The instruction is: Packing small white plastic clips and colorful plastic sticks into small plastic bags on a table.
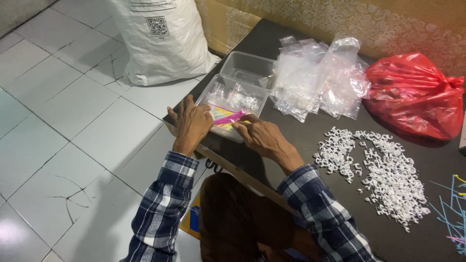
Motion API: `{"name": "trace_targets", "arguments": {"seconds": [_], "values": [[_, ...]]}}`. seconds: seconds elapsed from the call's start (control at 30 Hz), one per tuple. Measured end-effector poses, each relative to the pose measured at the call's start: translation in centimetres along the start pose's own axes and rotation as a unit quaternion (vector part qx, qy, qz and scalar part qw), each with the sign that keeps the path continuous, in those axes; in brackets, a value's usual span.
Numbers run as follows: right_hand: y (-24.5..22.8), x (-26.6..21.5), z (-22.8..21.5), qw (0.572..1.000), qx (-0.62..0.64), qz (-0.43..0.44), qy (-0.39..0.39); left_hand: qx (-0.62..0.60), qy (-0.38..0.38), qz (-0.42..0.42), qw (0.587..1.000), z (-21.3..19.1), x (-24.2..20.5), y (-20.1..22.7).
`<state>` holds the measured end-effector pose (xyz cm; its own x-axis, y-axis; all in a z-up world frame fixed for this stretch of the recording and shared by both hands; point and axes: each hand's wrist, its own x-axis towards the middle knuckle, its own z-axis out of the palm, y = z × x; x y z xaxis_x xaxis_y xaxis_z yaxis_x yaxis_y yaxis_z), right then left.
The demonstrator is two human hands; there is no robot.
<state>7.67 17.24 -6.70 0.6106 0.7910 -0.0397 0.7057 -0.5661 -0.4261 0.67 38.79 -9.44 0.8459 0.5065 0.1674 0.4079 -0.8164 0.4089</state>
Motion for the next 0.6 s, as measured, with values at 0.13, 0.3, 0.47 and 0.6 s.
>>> {"name": "trace_targets", "arguments": {"seconds": [0.13, 0.3, 0.47, 0.6], "values": [[0.7, 0.1, 0.5, 1.0, 0.022, -0.015, 0.015, 0.007, -0.013, -0.001, 1.0, -0.8, -0.6, 0.7], [1.2, 0.4, 1.0, 0.999, 0.031, -0.028, 0.027, 0.013, -0.003, 0.001, 1.0, -0.6, -0.3, 0.4], [0.6, 0.0, 0.8, 0.998, 0.027, -0.038, 0.049, 0.02, 0.017, 0.017, 1.0, 0.0, -0.5, 0.0], [1.3, -0.2, 1.5, 0.989, -0.029, -0.085, 0.115, 0.049, 0.072, 0.031, 0.996, -0.6, -1.2, 1.3]]}}
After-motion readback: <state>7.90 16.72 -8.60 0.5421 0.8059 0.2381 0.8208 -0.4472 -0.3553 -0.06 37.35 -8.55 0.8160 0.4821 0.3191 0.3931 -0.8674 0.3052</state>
